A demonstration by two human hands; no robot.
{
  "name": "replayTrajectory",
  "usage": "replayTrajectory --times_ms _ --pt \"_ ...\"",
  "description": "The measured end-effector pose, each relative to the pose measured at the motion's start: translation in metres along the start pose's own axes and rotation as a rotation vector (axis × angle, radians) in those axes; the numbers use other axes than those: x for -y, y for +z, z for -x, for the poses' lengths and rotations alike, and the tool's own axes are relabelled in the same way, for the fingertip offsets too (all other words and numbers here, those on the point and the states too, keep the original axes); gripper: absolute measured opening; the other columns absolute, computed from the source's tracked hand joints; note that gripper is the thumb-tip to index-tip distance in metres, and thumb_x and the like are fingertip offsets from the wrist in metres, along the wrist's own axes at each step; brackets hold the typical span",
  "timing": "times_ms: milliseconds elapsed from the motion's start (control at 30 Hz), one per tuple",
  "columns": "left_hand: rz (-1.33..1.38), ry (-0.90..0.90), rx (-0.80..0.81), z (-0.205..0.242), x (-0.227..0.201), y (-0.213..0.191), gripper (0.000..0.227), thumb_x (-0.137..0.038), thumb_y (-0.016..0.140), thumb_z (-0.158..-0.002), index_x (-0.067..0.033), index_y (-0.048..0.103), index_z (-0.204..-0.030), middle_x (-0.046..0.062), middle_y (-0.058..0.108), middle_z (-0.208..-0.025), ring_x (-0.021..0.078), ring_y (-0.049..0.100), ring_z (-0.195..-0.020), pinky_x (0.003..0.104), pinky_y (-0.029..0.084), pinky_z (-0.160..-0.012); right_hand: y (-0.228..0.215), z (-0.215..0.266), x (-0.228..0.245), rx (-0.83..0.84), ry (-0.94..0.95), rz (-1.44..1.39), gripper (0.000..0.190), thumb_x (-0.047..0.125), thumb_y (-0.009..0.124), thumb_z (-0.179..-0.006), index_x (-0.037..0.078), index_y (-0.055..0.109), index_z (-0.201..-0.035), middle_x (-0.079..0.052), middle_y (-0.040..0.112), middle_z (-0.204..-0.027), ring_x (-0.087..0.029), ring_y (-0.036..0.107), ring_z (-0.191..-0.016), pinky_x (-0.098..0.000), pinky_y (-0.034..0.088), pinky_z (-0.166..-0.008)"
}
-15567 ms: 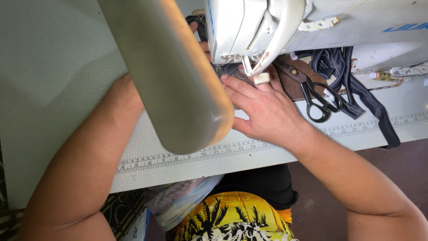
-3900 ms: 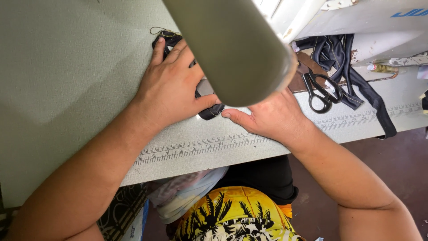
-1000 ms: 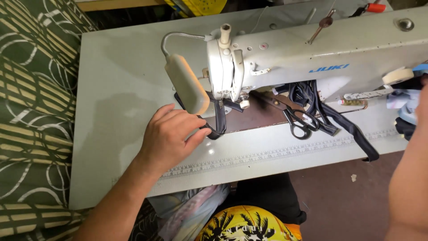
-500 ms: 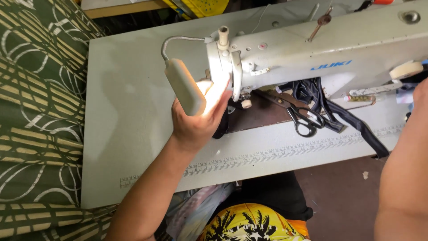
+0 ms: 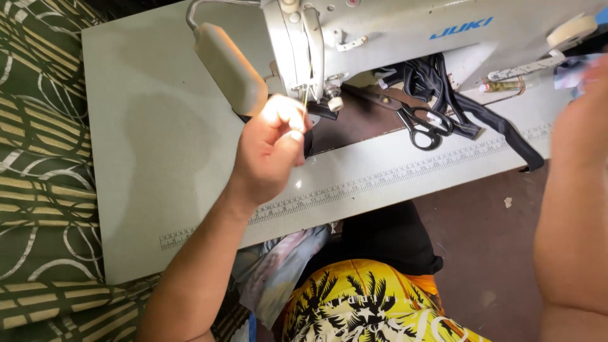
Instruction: Applying fabric piping to a garment piece using an industrial sewing machine and trimming excess with scissors.
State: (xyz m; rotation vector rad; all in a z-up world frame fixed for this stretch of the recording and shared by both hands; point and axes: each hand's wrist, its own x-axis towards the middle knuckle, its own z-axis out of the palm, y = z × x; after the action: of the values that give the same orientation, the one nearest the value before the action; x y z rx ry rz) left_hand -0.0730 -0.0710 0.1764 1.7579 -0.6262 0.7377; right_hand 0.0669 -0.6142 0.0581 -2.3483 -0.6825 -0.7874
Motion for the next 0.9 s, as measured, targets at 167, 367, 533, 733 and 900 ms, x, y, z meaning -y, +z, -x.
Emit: replayTrajectory --times_ms 167,367,533,733,900 --pt "0.156 -0.216 0.317 0.015 -0.024 -0.019 0.011 -0.008 0.060 -0.095 -0.0033 0.069 -0.098 0.009 0.065 -0.099 0.0240 0.062 -0.097 0.039 0.053 -0.092 0.055 -0.034 0.201 0.503 0.084 0.140 0.031 0.022 0.062 -0.104 0.009 0.075 -0.129 -0.013 0.068 -0.117 -0.030 0.063 -0.110 -0.0424 0.049 -0.095" --pt "-0.328 -0.621 -0.184 0.047 0.065 -0.039 0.041 -0.011 0.061 -0.101 -0.0120 0.029 -0.076 -0.006 0.026 -0.073 0.0112 0.026 -0.073 0.029 0.026 -0.065 0.080 -0.044 0.213 0.832 0.109 0.371 0.040 0.030 0.048 -0.102 0.022 0.062 -0.139 -0.006 0.060 -0.138 -0.035 0.052 -0.126 -0.0555 0.044 -0.098" --pt "-0.410 -0.880 0.294 0.022 0.077 -0.006 0.058 -0.039 0.059 -0.092 -0.0193 0.033 -0.140 0.005 0.039 -0.142 0.0284 0.042 -0.130 0.041 0.038 -0.104 0.085 -0.045 0.201 0.830 0.105 0.374 0.046 0.023 0.051 -0.100 0.018 0.060 -0.145 -0.005 0.058 -0.139 -0.032 0.053 -0.125 -0.0510 0.046 -0.099" --pt "-0.724 -0.918 0.710 0.013 0.078 -0.012 0.087 -0.072 0.047 -0.089 -0.0202 0.032 -0.158 0.010 0.018 -0.164 0.0300 0.003 -0.157 0.055 -0.006 -0.121 0.085 -0.047 0.202 0.808 -0.064 0.566 0.052 0.020 0.052 -0.095 0.025 0.057 -0.147 -0.002 0.065 -0.135 -0.028 0.062 -0.120 -0.0476 0.048 -0.100" --pt "-1.028 -0.910 0.686 0.031 0.088 -0.060 0.097 -0.076 0.036 -0.092 -0.0058 0.028 -0.159 0.024 0.011 -0.168 0.0560 0.005 -0.151 0.078 -0.003 -0.112 0.070 -0.056 0.215 0.785 -0.152 0.582 0.051 0.022 0.053 -0.093 0.027 0.060 -0.143 -0.005 0.070 -0.126 -0.030 0.069 -0.108 -0.0443 0.051 -0.098"
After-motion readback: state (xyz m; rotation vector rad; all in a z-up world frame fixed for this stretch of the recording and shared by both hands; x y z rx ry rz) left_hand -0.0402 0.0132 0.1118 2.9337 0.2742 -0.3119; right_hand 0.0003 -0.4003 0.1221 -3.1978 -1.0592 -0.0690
